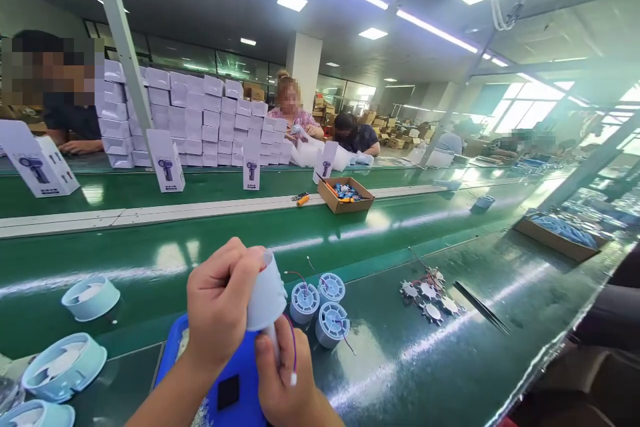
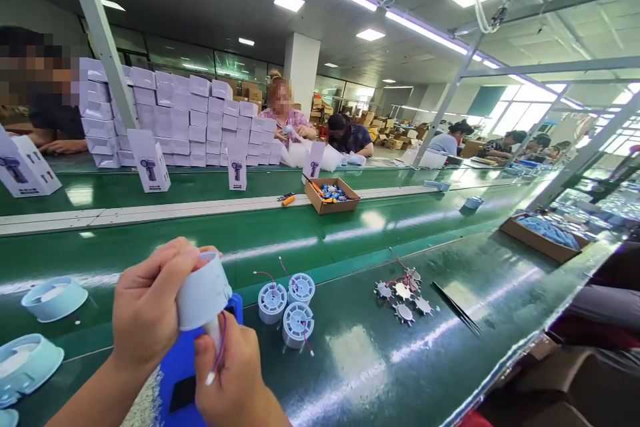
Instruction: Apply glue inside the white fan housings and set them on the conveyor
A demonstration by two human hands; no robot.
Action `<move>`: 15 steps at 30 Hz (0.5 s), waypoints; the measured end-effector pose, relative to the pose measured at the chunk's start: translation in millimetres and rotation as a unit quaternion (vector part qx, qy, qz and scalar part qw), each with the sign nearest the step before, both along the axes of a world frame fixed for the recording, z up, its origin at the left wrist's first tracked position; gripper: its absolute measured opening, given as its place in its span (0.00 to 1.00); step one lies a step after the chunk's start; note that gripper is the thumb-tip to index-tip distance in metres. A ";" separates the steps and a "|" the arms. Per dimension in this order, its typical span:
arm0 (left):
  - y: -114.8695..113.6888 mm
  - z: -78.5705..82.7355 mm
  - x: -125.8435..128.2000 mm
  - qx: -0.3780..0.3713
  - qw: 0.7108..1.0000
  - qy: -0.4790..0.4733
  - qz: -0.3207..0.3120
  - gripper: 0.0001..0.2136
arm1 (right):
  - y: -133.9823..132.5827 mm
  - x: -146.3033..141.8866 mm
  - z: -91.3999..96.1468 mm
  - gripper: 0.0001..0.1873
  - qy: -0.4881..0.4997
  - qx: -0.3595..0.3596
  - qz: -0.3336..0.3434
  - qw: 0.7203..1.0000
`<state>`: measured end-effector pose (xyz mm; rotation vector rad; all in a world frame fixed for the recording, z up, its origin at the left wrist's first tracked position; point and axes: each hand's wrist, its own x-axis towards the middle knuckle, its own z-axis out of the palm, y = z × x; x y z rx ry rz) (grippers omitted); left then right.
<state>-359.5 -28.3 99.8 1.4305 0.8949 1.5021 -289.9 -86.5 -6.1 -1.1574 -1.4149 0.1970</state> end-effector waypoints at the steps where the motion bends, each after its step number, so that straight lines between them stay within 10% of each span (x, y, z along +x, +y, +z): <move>1: -2.3 0.3 0.3 0.009 1.000 -0.005 0.002 0.17 | -0.4 1.0 -0.9 0.13 -0.001 0.017 -0.002 1.000; 15: 11.1 -5.3 3.1 -0.097 0.969 0.124 -0.190 0.15 | 5.0 -4.6 13.9 0.15 0.115 -0.058 0.026 0.991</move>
